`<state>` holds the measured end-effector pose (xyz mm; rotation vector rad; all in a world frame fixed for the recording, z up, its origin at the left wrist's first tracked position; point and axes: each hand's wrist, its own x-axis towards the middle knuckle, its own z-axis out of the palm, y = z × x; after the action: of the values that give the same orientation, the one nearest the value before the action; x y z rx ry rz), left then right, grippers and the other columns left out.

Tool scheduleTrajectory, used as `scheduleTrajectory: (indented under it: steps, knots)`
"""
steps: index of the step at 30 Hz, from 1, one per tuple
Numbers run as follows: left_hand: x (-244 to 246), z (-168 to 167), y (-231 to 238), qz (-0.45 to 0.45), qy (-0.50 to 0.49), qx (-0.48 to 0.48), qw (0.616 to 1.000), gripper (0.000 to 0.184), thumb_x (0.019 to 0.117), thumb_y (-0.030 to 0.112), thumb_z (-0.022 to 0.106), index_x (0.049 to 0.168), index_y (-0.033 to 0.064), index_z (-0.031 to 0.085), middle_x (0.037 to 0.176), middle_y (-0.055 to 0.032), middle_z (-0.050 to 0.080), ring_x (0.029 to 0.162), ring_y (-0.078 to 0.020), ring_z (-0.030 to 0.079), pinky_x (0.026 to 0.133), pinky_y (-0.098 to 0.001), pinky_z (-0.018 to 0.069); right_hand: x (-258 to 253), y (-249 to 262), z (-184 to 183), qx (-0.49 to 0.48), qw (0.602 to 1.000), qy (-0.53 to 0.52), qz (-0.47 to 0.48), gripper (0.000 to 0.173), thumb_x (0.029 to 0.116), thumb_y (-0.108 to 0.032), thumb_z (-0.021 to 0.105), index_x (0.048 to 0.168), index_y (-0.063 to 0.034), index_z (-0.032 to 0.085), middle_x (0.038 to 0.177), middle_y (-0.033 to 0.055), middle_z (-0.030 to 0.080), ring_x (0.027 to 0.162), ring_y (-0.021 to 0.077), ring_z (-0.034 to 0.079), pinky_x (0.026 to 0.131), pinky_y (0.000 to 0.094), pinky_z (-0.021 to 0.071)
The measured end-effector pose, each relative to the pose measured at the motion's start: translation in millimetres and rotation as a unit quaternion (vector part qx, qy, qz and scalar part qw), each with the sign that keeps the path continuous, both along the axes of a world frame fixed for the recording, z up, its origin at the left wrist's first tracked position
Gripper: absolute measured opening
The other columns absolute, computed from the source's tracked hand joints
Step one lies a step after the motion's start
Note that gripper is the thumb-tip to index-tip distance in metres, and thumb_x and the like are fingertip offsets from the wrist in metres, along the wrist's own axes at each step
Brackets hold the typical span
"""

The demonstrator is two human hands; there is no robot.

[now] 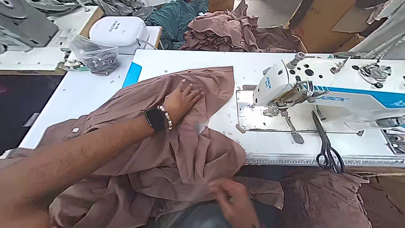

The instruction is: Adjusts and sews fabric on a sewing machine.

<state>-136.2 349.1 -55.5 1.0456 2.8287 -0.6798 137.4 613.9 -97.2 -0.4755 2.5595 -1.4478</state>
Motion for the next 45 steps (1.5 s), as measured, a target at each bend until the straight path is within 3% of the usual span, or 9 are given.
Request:
scheduleTrajectory:
  steps: [5,7,12,17,21,26,31,37,45]
  knots:
    - [28.2,16.6,1.6,0.054,-0.005,0.206,0.977,0.034,0.0948,0.005,0.060,0.126,0.0140,0.069,0.129,-0.0070,0.067,0.123,-0.0288,0.061,0.101,-0.0509,0.0512,-3.8,50.0,-13.4,0.272,0.945,-0.046,-0.176,0.086,0.0892,-0.076,0.052,0.125,0.0005,0.068,0.122,0.0233,0.068,0.113,0.0408,0.065,0.087,0.0614,0.0545]
    - [45.2,24.0,20.0,0.157,-0.056,0.225,0.960,0.034,0.0988,0.037,0.055,0.112,0.0125,0.074,0.103,-0.0128,0.073,0.097,-0.0355,0.070,0.074,-0.0598,0.0547,-7.8,47.4,-41.2,0.096,0.974,-0.074,-0.190,0.068,0.0873,-0.067,0.068,0.117,-0.0060,0.072,0.114,0.0117,0.072,0.109,0.0238,0.067,0.093,0.0454,0.0571]
    - [38.6,12.5,5.8,0.056,-0.245,0.108,0.962,0.083,0.0897,0.047,0.064,0.162,0.0229,0.032,0.170,-0.0067,0.026,0.153,-0.0318,0.030,0.116,-0.0571,0.0346,-7.4,62.4,-37.5,-0.264,0.883,-0.034,-0.386,0.019,0.0969,-0.006,0.056,0.106,-0.0009,0.072,0.101,0.0043,0.075,0.092,0.0110,0.071,0.084,0.0309,0.0610]
    - [38.6,7.4,24.1,-0.059,-0.181,0.073,0.979,0.086,0.0843,0.027,0.074,0.156,0.0524,0.033,0.164,-0.0220,0.030,0.139,-0.0547,0.038,0.101,-0.0731,0.0385,-27.5,103.8,4.8,0.192,0.948,-0.114,-0.227,0.046,0.0852,-0.050,0.073,0.106,-0.0091,0.073,0.094,0.0068,0.073,0.086,0.0232,0.071,0.074,0.0522,0.0580]
    - [63.7,12.3,53.9,-0.038,-0.055,0.148,0.987,0.058,0.0899,0.003,0.069,0.141,0.0292,0.061,0.151,-0.0228,0.051,0.142,-0.0508,0.041,0.115,-0.0767,0.0213,-41.4,168.8,53.4,0.243,0.943,0.022,-0.228,0.036,0.0996,-0.038,0.064,0.114,-0.0062,0.074,0.102,0.0117,0.075,0.084,0.0243,0.074,0.072,0.0494,0.0624]
    - [87.8,8.2,95.2,0.111,-0.095,0.271,0.951,0.028,0.0966,0.027,0.057,0.111,0.0082,0.071,0.113,-0.0128,0.070,0.108,-0.0319,0.068,0.079,-0.0498,0.0572,-88.7,272.8,49.0,0.377,0.871,0.059,-0.309,0.034,0.0974,-0.016,0.056,0.125,0.0027,0.066,0.122,0.0340,0.063,0.112,0.0544,0.061,0.093,0.0714,0.0463]
    - [88.8,-21.7,83.0,0.097,-0.142,0.295,0.940,0.059,0.0916,0.031,0.058,0.146,0.0096,0.055,0.160,-0.0141,0.042,0.150,-0.0316,0.038,0.119,-0.0516,0.0352,-111.7,294.7,30.2,0.403,0.882,0.028,-0.244,0.038,0.0898,-0.006,0.061,0.127,0.0015,0.062,0.116,0.0313,0.065,0.108,0.0552,0.061,0.090,0.0714,0.0471]
    - [70.1,-54.5,46.3,-0.039,-0.074,0.460,0.884,0.039,0.0895,0.013,0.048,0.119,0.0130,0.073,0.140,-0.0041,0.065,0.143,-0.0266,0.048,0.123,-0.0495,0.0318,-99.9,276.5,35.0,0.393,0.880,-0.026,-0.267,0.059,0.0855,-0.019,0.070,0.140,-0.0034,0.056,0.117,0.0351,0.061,0.099,0.0551,0.062,0.078,0.0738,0.0472]
    - [73.0,-54.2,56.0,-0.008,-0.045,0.419,0.907,0.053,0.0896,0.069,0.058,0.086,0.0167,0.069,0.139,0.0014,0.064,0.147,-0.0227,0.043,0.125,-0.0480,0.0293,-52.3,282.6,39.8,-0.281,0.884,-0.162,-0.336,0.014,0.1064,-0.025,0.052,0.109,-0.0164,0.063,0.094,0.0014,0.075,0.067,0.0074,0.069,0.058,0.0203,0.0572]
